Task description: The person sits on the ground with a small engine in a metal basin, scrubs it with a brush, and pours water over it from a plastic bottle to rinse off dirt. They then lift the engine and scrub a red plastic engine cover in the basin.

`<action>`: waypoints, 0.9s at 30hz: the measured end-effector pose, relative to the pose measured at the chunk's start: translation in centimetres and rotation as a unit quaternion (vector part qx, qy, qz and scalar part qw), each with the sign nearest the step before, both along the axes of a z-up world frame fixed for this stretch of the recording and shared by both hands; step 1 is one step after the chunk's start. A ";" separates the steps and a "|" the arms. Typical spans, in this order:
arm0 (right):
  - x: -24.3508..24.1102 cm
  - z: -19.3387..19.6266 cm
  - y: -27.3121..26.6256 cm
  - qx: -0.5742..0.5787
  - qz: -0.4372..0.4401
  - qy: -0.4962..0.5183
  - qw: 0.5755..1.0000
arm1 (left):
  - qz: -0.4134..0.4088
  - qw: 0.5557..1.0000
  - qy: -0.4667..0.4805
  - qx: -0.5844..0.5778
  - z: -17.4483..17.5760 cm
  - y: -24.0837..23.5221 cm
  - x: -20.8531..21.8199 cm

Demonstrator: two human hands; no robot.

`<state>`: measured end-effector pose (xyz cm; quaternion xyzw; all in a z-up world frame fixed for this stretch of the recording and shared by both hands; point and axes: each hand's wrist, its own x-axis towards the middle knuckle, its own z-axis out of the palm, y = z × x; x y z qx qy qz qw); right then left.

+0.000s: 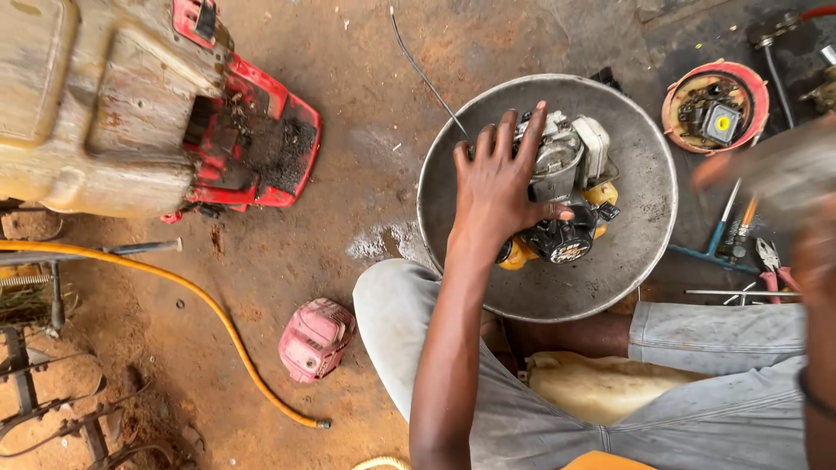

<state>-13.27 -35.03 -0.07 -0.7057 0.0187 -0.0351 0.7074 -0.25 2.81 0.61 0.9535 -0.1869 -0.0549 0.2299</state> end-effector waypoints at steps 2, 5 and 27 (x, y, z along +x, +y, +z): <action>-0.1 2.3 6.8 0.045 0.000 -0.007 0.999 | -0.016 0.998 -0.029 -0.058 0.0 0.1 -0.5; 0.3 3.4 14.9 0.120 0.004 -0.001 0.993 | -0.038 0.999 -0.002 -0.033 1.2 0.5 -2.0; 2.8 4.3 15.8 0.100 -0.013 -0.145 0.984 | -0.053 0.994 -0.083 -0.048 -0.8 0.7 -2.4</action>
